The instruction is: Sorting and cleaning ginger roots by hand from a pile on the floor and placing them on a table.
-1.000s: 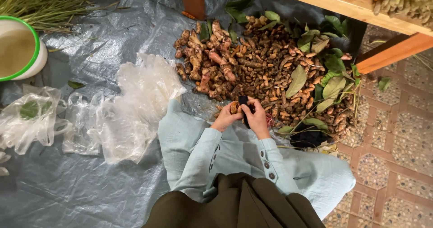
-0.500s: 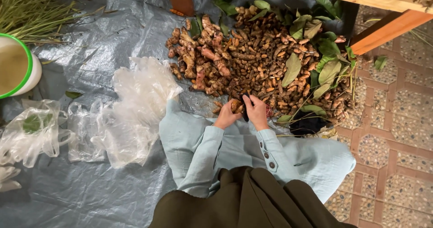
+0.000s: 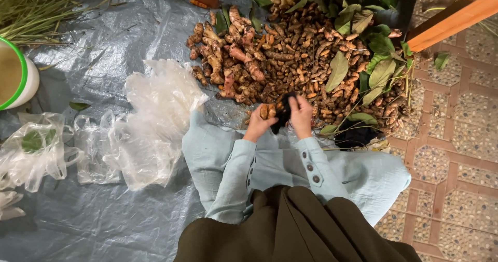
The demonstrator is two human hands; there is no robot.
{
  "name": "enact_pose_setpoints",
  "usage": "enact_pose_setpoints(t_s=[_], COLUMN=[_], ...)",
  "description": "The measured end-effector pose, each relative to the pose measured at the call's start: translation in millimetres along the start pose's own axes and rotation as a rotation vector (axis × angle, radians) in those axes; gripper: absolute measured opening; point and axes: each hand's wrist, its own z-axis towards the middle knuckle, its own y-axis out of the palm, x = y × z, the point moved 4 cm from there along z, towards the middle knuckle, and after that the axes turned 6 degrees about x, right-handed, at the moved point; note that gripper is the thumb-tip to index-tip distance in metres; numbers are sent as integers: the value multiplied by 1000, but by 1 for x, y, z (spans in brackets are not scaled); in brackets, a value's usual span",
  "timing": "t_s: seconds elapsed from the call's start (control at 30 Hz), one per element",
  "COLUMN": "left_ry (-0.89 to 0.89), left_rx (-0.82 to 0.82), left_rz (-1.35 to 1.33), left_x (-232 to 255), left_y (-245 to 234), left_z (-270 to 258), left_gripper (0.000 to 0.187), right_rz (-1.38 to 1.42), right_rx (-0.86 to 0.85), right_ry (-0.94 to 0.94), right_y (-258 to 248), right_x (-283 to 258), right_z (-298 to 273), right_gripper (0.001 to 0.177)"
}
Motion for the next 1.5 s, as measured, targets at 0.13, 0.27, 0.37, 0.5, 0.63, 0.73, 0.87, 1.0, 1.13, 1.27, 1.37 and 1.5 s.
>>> enact_pose_setpoints(t_s=[0.13,0.27,0.37,0.5,0.63,0.73,0.87,1.0,1.13,1.27,1.37,1.5], left_ry=[-174,-274,-294,-371,-410,-411,-377,-360,-370,-365,-364,-407], left_rx=[76,115,137,231,289,331,418,453,440,429,417,434], left_rz=[-172,-413,-460,-500,-544,-543,-484,-408,-346,-196,-200,-375], left_x=[21,33,32,9,13,16,6,-5,-13,-48,-46,-21], left_y=[-8,-11,-13,-18,-21,-21,-28,-30,-28,-32,-32,-24], left_z=[5,7,9,17,18,15,18,19,17,28,30,22], left_gripper=[57,46,41,30,27,30,32,34,38,41,41,37], right_rz=[389,540,505,-310,-695,-832,-877,-721,-492,-320,-234,124], right_rx=[176,62,-16,-219,-370,-414,-123,-214,-252,-273,-320,-92], right_ry=[391,504,581,163,10,119,-164,213,271,154,124,430], right_y=[-18,-30,-19,3,41,55,62,57,52,48,47,39], right_x=[51,22,21,44,161,186,175,163,144,104,80,75], right_z=[24,24,14,-17,-37,-53,-64,-60,-56,-51,-43,-28], right_gripper=[7,15,24,35,18,44,46,32,25,21,21,29])
